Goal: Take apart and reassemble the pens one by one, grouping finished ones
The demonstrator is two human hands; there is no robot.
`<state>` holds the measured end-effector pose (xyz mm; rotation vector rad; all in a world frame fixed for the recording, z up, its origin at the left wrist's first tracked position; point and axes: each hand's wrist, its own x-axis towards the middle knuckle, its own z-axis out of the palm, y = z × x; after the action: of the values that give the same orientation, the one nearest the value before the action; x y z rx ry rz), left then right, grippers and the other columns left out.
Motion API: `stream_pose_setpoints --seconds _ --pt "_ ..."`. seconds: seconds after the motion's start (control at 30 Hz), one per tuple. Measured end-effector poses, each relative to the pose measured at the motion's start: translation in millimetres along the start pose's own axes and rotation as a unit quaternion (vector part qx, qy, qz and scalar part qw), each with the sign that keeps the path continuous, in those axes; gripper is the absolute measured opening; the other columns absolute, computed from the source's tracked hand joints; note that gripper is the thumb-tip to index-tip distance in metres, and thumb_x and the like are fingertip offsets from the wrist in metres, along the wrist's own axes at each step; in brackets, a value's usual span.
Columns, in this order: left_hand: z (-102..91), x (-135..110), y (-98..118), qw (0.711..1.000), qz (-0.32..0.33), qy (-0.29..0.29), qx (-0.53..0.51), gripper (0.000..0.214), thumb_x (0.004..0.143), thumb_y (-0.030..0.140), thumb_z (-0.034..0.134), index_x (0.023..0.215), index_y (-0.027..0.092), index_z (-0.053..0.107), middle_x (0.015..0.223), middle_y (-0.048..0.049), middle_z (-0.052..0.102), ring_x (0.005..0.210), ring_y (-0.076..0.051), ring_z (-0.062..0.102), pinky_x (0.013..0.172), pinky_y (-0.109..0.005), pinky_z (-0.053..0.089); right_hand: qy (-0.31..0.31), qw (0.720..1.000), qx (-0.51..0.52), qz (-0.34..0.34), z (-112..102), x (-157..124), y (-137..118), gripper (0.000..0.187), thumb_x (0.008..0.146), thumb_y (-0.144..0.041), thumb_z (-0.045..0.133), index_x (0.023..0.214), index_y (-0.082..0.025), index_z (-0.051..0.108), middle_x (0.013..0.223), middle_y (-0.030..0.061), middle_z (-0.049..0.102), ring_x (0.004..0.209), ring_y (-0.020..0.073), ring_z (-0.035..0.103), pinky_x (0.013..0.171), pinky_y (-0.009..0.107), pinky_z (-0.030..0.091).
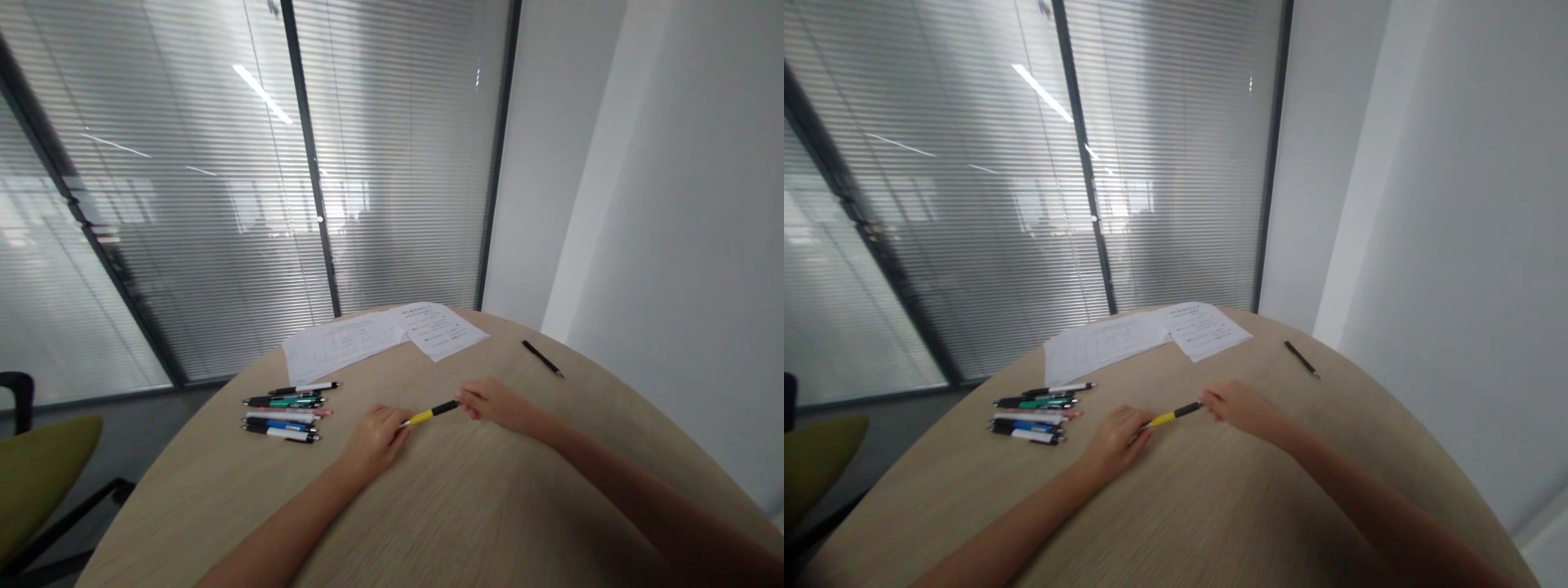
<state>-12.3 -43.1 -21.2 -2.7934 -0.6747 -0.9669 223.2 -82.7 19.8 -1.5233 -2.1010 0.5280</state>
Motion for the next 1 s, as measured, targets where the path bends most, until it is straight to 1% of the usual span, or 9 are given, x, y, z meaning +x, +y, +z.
stream_pose_setpoints --seconds 0.2,0.3,0.4,0.47,0.53,0.57,0.7,0.83,1.0 --pt "-0.6 -0.9 0.1 0.999 0.043 0.016 0.019 0.020 0.086 0.020 0.036 0.088 0.014 0.054 0.068 -0.0054 0.062 0.066 -0.016 0.058 0.061 -0.028 0.044 -0.008 0.999 0.018 0.046 7.7 0.4 3.8 0.046 0.084 -0.034 0.032 0.042 -0.019 0.041 0.037 -0.0021 0.044 0.040 0.0092 0.043 0.047 0.022 0.033" --pt "-1.1 -0.6 0.4 0.998 0.044 0.023 0.036 0.018 0.085 0.019 0.037 0.089 0.015 0.054 0.069 -0.0054 0.063 0.066 -0.017 0.058 0.061 -0.029 0.044 -0.012 0.998 0.031 0.062 9.6 1.2 6.6 0.049 0.085 -0.039 0.031 0.043 -0.018 0.044 0.036 -0.0021 0.044 0.038 0.0092 0.043 0.046 0.022 0.034" --pt "-0.7 -0.2 0.2 0.998 0.031 0.029 0.040 0.017 0.085 0.019 0.037 0.088 0.015 0.053 0.070 -0.0051 0.063 0.065 -0.016 0.058 0.060 -0.029 0.044 0.011 0.998 0.033 0.044 8.1 2.8 10.0 0.044 0.085 -0.040 0.031 0.054 -0.017 0.054 0.046 -0.0002 0.052 0.044 0.0106 0.048 0.049 0.023 0.036" --pt "-0.3 0.1 0.2 0.999 0.016 0.035 0.036 0.017 0.085 0.020 0.037 0.087 0.015 0.053 0.070 -0.0051 0.063 0.063 -0.016 0.058 0.060 -0.029 0.044 0.027 0.999 0.047 0.002 5.4 3.6 11.1 0.031 0.083 -0.037 0.037 0.073 -0.017 0.058 0.059 0.0009 0.058 0.053 0.0116 0.052 0.054 0.023 0.039" --pt "-0.3 0.6 0.4 0.999 0.004 0.041 0.033 0.018 0.086 0.022 0.036 0.085 0.015 0.053 0.068 -0.0050 0.063 0.062 -0.016 0.058 0.059 -0.028 0.043 0.030 0.997 0.065 -0.029 2.3 3.8 10.3 0.020 0.078 -0.032 0.046 0.088 -0.017 0.056 0.071 0.0017 0.060 0.063 0.0126 0.054 0.059 0.024 0.040" --pt "-0.3 0.7 0.5 0.999 0.001 0.042 0.032 0.019 0.086 0.022 0.036 0.085 0.015 0.053 0.067 -0.0049 0.063 0.062 -0.016 0.058 0.059 -0.028 0.043 0.027 0.997 0.069 -0.033 0.9 3.5 9.2 0.019 0.075 -0.029 0.050 0.089 -0.018 0.055 0.074 0.0021 0.060 0.066 0.0130 0.054 0.062 0.024 0.041" --pt "-0.8 1.0 0.5 0.999 0.001 0.034 0.029 0.021 0.087 0.023 0.034 0.085 0.016 0.053 0.068 -0.0051 0.063 0.062 -0.016 0.059 0.059 -0.028 0.044 0.018 0.999 0.041 -0.025 -2.2 1.1 2.5 0.009 0.074 -0.026 0.051 0.075 -0.017 0.053 0.070 0.0018 0.059 0.065 0.0132 0.053 0.060 0.024 0.039" --pt "-0.6 0.2 0.6 0.999 0.015 0.022 0.026 0.020 0.086 0.022 0.035 0.087 0.015 0.054 0.071 -0.0054 0.064 0.064 -0.016 0.058 0.060 -0.028 0.044 -0.002 1.000 0.010 -0.028 0.5 -0.2 0.6 0.026 0.082 -0.027 0.039 0.060 -0.017 0.049 0.058 0.0004 0.055 0.055 0.0120 0.050 0.054 0.024 0.036" --pt "-0.1 -0.8 0.8 0.999 0.040 0.014 0.032 0.019 0.085 0.020 0.037 0.087 0.014 0.055 0.068 -0.0058 0.064 0.064 -0.016 0.058 0.060 -0.029 0.043 -0.016 1.000 -0.015 0.016 6.0 1.6 7.0 0.039 0.085 -0.027 0.033 0.049 -0.017 0.044 0.046 -0.0004 0.051 0.046 0.0110 0.048 0.051 0.024 0.035"
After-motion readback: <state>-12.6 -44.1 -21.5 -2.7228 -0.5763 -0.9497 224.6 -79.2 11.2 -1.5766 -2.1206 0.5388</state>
